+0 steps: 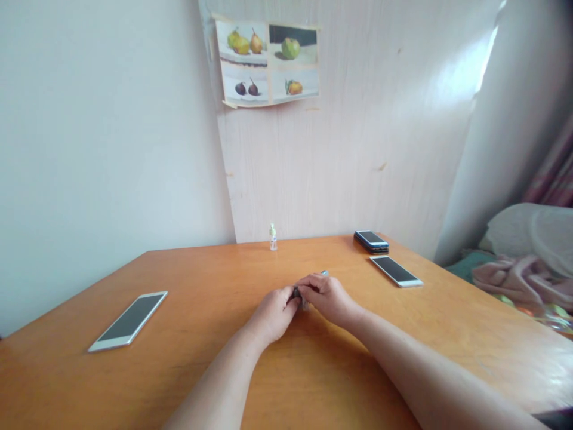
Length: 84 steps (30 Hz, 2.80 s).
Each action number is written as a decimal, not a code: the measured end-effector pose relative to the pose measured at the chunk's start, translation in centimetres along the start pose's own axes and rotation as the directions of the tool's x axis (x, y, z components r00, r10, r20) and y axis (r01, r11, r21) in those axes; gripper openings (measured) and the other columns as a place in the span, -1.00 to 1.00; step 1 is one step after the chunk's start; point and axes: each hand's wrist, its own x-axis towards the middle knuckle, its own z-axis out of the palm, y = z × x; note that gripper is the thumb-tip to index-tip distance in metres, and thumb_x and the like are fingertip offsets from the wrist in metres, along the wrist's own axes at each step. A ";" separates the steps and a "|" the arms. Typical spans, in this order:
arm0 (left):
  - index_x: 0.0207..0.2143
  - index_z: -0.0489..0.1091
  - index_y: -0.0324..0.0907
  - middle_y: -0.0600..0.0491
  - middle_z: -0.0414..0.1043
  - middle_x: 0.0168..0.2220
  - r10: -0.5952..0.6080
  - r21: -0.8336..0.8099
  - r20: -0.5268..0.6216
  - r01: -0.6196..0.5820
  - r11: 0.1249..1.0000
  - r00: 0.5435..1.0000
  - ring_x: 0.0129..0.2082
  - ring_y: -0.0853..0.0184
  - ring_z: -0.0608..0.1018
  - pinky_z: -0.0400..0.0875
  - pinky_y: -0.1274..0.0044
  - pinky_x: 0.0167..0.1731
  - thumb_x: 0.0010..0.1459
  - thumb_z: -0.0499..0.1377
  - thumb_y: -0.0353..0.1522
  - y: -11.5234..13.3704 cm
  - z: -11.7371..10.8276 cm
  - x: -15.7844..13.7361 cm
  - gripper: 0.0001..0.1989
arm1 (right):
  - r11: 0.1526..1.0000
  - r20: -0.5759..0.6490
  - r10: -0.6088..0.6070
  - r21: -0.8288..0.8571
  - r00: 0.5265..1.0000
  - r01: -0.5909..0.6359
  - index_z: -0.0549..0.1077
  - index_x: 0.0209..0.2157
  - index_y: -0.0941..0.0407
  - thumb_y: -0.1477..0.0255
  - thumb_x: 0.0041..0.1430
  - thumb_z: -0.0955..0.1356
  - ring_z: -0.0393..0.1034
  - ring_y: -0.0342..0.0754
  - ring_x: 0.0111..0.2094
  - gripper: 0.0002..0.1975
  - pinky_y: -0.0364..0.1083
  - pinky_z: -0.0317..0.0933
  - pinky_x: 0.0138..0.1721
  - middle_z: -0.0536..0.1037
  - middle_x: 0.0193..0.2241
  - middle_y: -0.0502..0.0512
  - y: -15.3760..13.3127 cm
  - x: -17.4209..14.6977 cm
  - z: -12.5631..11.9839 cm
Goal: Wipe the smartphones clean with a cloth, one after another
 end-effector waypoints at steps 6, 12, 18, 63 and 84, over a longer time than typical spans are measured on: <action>-0.32 0.38 -0.14 0.05 0.50 -0.36 -0.062 0.141 0.018 0.059 0.988 0.998 -0.36 0.31 0.50 0.24 0.56 -0.39 0.28 0.04 -0.32 0.2 -0.2 0.0 -0.84 | 0.961 -0.177 0.265 -0.030 0.948 -0.274 0.55 -0.41 0.10 0.28 0.20 0.28 0.42 -0.08 -0.47 -0.73 -0.15 0.21 -0.40 0.54 -0.59 -0.01 3.4 1.0 -2.9; -0.25 0.41 -0.15 0.02 0.53 -0.30 -0.017 0.028 0.007 0.017 0.999 1.000 -0.30 0.28 0.53 0.30 0.54 -0.31 0.27 0.02 -0.36 -0.1 0.0 0.1 -0.82 | 0.999 -0.011 0.035 -0.006 0.999 -0.035 0.57 -0.33 0.08 0.34 0.21 0.28 0.45 -0.09 -0.33 -0.77 -0.17 0.24 -0.29 0.61 -0.38 0.03 0.6 0.0 -0.4; -0.29 0.40 -0.14 0.03 0.52 -0.33 -0.033 0.042 0.018 0.032 0.999 0.999 -0.31 0.28 0.52 0.28 0.54 -0.34 0.27 0.03 -0.35 0.3 -0.3 0.0 -0.83 | 0.989 -0.058 0.132 -0.051 0.989 -0.135 0.55 -0.40 0.09 0.35 0.20 0.29 0.44 -0.11 -0.42 -0.78 -0.18 0.23 -0.35 0.59 -0.50 0.00 1.0 0.5 -0.8; -0.24 0.43 -0.14 0.02 0.55 -0.27 -0.032 0.003 0.021 0.032 0.999 0.999 -0.28 0.27 0.53 0.32 0.54 -0.29 0.29 0.03 -0.32 0.2 -0.2 0.0 -0.81 | 0.999 0.012 0.049 0.006 0.999 -0.050 0.56 -0.33 0.08 0.36 0.22 0.28 0.43 -0.11 -0.39 -0.78 -0.19 0.22 -0.34 0.58 -0.44 -0.01 0.3 0.1 0.1; -0.36 0.35 -0.15 0.06 0.47 -0.38 -0.047 0.139 0.007 0.045 0.989 0.999 -0.38 0.30 0.48 0.23 0.54 -0.40 0.28 0.03 -0.31 0.2 -0.1 0.1 -0.82 | 0.952 -0.217 0.276 -0.070 0.936 -0.297 0.52 -0.42 0.12 0.28 0.21 0.25 0.37 -0.08 -0.47 -0.71 -0.15 0.16 -0.42 0.52 -0.55 0.02 3.9 1.3 -2.9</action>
